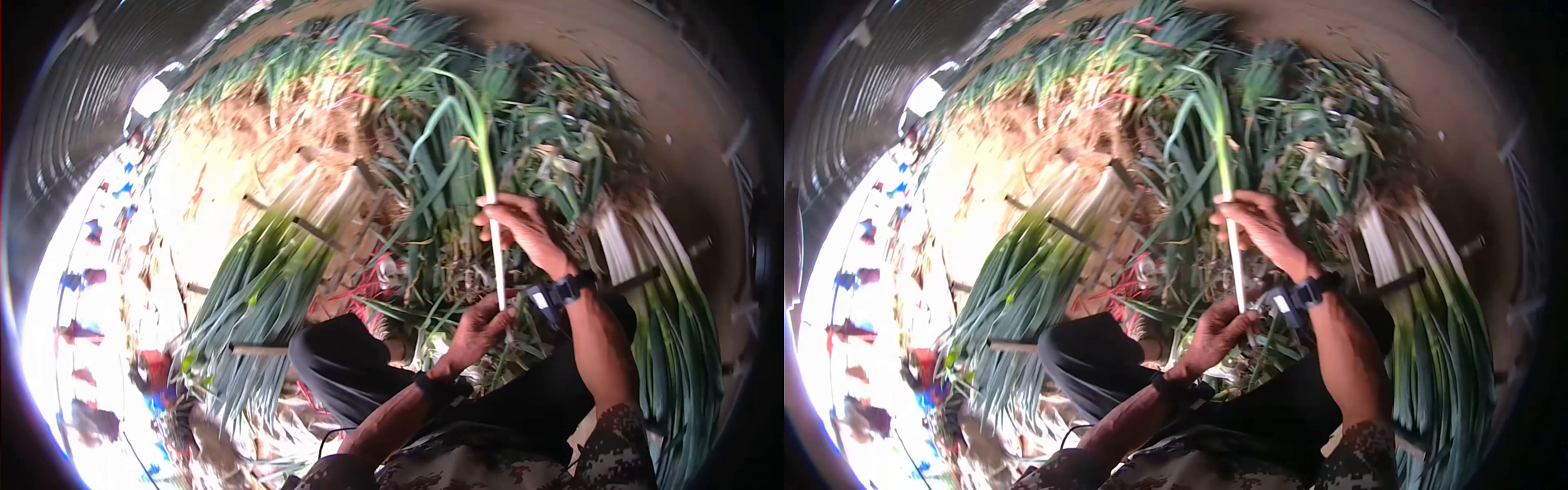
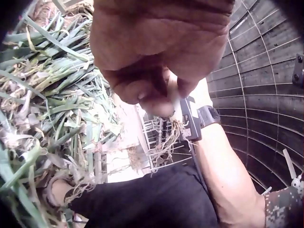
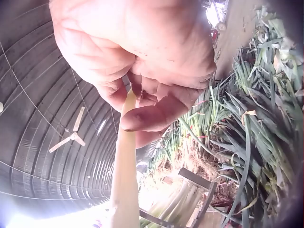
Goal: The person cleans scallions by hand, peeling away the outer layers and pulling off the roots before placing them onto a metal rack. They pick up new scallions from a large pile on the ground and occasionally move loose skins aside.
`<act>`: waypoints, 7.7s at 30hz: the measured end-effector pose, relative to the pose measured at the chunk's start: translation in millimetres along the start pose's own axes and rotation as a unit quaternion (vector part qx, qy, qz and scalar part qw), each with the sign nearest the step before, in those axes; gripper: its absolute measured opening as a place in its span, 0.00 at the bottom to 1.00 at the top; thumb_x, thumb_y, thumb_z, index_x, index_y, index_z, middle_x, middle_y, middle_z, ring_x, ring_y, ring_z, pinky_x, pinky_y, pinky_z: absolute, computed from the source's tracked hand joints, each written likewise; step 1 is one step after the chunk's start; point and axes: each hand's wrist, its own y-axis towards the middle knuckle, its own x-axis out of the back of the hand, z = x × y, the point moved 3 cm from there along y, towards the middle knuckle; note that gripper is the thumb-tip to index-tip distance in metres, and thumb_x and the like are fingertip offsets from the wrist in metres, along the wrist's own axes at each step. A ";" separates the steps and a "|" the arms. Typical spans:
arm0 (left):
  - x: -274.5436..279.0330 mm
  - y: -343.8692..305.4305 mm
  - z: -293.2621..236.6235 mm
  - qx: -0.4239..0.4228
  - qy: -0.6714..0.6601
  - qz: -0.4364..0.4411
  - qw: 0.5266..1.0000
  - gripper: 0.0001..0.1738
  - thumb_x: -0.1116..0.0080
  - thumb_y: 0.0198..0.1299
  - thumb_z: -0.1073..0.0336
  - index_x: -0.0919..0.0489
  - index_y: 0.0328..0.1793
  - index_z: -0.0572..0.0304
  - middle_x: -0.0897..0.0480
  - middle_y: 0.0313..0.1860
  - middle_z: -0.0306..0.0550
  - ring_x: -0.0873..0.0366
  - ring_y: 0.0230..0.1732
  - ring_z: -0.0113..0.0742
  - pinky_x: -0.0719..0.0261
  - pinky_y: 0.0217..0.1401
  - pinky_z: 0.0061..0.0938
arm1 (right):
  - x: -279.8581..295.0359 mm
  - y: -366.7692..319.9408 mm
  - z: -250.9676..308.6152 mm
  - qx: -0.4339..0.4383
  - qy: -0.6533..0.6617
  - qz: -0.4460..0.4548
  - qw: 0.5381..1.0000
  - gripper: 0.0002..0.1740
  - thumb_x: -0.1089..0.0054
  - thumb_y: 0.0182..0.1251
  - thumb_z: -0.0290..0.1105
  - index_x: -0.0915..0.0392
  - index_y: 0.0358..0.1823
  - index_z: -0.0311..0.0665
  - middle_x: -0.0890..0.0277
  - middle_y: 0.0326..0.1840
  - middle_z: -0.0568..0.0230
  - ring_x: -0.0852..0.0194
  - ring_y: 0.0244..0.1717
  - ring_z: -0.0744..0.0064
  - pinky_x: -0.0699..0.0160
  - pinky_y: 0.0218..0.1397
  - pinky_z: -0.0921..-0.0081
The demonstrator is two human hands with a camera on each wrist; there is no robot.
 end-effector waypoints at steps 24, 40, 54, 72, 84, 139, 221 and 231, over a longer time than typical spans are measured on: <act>86.6 5.2 -109.3 -0.162 0.135 -0.129 0.969 0.22 0.43 0.73 0.60 0.26 0.70 0.57 0.19 0.39 0.33 0.23 0.38 0.20 0.21 0.38 0.21 | -44.3 7.7 20.9 0.039 -0.034 0.032 0.998 0.27 0.43 0.74 0.47 0.25 0.66 0.36 0.17 0.53 0.58 0.15 0.45 0.74 0.20 0.38 0.81; 318.8 29.6 -120.1 0.134 0.430 -0.129 0.884 0.20 0.45 0.71 0.51 0.18 0.35 0.61 0.17 0.26 0.41 0.21 0.27 0.31 0.23 0.28 0.28 | -44.5 15.5 -7.6 -0.011 -0.095 0.109 0.989 0.25 0.38 0.73 0.42 0.23 0.62 0.30 0.14 0.47 0.58 0.16 0.41 0.76 0.19 0.37 0.80; 401.9 -102.1 69.2 0.236 0.534 -0.291 0.758 0.20 0.42 0.64 0.48 0.13 0.49 0.54 0.13 0.29 0.49 0.13 0.34 0.44 0.17 0.41 0.41 | -53.5 19.2 -25.2 -0.049 -0.160 0.150 0.975 0.26 0.33 0.70 0.40 0.22 0.59 0.26 0.16 0.43 0.61 0.18 0.38 0.78 0.21 0.36 0.80; 372.9 -130.6 -17.2 -0.019 0.301 -0.339 0.891 0.15 0.48 0.71 0.65 0.18 0.56 0.64 0.13 0.37 0.48 0.17 0.34 0.33 0.19 0.39 0.30 | -39.9 13.2 -19.0 -0.031 -0.140 0.055 0.988 0.21 0.41 0.76 0.39 0.23 0.61 0.32 0.16 0.44 0.60 0.18 0.38 0.77 0.21 0.36 0.81; 121.5 43.2 -258.0 -0.267 -0.134 -0.040 0.953 0.26 0.49 0.75 0.49 0.23 0.61 0.67 0.13 0.41 0.47 0.17 0.36 0.36 0.22 0.44 0.28 | 17.3 15.7 -65.0 -0.061 -0.162 -0.031 0.984 0.22 0.42 0.76 0.41 0.23 0.61 0.31 0.15 0.42 0.60 0.17 0.35 0.78 0.18 0.35 0.82; 160.9 53.5 -199.4 -0.110 -0.086 -0.163 0.977 0.17 0.41 0.71 0.58 0.17 0.51 0.67 0.15 0.33 0.44 0.21 0.28 0.29 0.23 0.37 0.23 | 24.8 91.5 -117.8 -0.159 0.071 -0.086 0.981 0.22 0.28 0.59 0.47 0.18 0.42 0.36 0.16 0.36 0.62 0.15 0.38 0.70 0.13 0.41 0.73; 136.9 65.8 -177.2 -0.197 0.139 -0.192 0.951 0.25 0.28 0.60 0.66 0.25 0.61 0.64 0.13 0.42 0.45 0.18 0.40 0.25 0.18 0.43 0.23 | -92.6 26.2 -32.2 0.036 -0.102 -0.128 0.986 0.11 0.41 0.69 0.31 0.19 0.46 0.30 0.20 0.30 0.68 0.23 0.29 0.81 0.18 0.30 0.77; 174.8 57.0 -204.7 -0.249 -0.144 -0.153 0.945 0.16 0.44 0.73 0.60 0.21 0.57 0.64 0.14 0.51 0.53 0.15 0.41 0.35 0.19 0.49 0.29 | 21.1 -56.2 -227.1 -0.218 -0.657 0.137 0.709 0.19 0.40 0.60 0.44 0.16 0.39 0.33 0.17 0.37 0.41 0.17 0.41 0.43 0.20 0.45 0.53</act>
